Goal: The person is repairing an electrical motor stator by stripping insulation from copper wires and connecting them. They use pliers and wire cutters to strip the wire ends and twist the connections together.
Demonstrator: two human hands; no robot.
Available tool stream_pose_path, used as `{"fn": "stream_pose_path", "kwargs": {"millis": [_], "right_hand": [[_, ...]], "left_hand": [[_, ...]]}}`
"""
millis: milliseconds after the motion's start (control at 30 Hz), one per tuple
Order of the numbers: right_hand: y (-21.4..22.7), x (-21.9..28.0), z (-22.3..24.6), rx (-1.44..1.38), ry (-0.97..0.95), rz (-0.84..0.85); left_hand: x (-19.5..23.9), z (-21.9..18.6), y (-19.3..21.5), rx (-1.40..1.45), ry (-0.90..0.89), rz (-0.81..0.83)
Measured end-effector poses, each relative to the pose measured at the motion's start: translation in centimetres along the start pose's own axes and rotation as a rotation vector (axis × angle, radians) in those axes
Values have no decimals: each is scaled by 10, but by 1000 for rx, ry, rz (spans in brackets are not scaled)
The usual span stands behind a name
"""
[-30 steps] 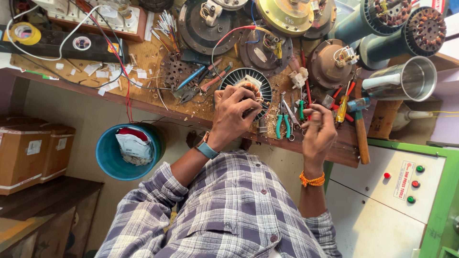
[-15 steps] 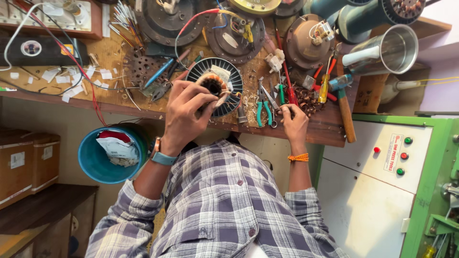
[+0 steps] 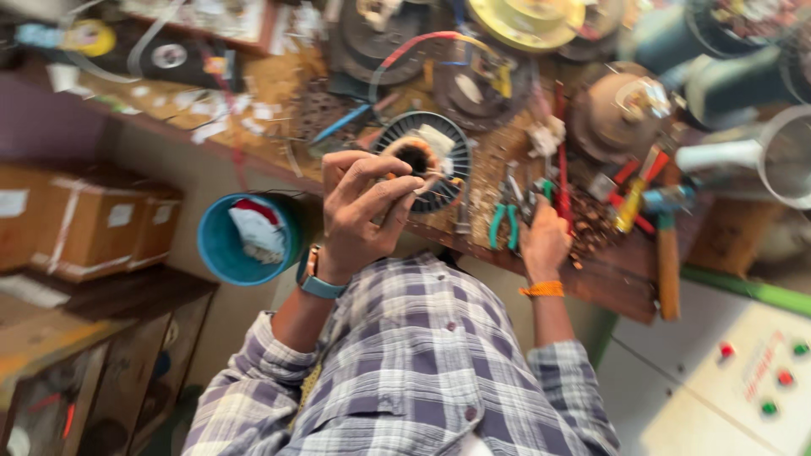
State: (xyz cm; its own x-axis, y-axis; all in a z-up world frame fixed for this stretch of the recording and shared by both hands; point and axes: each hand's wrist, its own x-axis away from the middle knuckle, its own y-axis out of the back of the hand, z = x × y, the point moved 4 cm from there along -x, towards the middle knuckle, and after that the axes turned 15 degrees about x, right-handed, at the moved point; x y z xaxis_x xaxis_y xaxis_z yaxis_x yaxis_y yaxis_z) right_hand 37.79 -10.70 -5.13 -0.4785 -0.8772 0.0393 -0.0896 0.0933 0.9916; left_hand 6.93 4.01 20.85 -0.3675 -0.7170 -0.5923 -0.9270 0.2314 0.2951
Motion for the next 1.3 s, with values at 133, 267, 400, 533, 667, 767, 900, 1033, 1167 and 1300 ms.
{"fn": "stream_pose_path", "kwargs": {"millis": [133, 267, 400, 533, 667, 767, 900, 1033, 1167, 1300], "right_hand": [[-1, -14, -7, -34, -18, 168], [7, -29, -29, -112, -72, 292], [44, -41, -56, -187, -41, 237], [86, -54, -79, -237, 7, 299], [122, -68, -80, -256, 304, 399], [145, -64, -74, -247, 569, 390], [164, -60, -63, -249, 889, 379], [165, -63, -67, -389, 1019, 347], [143, -64, -73, -904, 904, 382], [82, -62, -74, -1425, 304, 574]], "left_hand": [[17, -8, 14, -23, 114, 7], [50, -5, -4, -34, 350, 59], [76, 8, -33, 54, 506, -49], [86, 24, -54, 236, 673, -278], [82, 28, -62, 134, 559, -470], [76, 25, -71, -85, 466, -457], [69, 23, -78, -274, 385, -513], [67, 17, -80, -360, 401, -530], [61, 8, -77, -428, 425, -501], [61, 4, -78, -455, 425, -513]]}}
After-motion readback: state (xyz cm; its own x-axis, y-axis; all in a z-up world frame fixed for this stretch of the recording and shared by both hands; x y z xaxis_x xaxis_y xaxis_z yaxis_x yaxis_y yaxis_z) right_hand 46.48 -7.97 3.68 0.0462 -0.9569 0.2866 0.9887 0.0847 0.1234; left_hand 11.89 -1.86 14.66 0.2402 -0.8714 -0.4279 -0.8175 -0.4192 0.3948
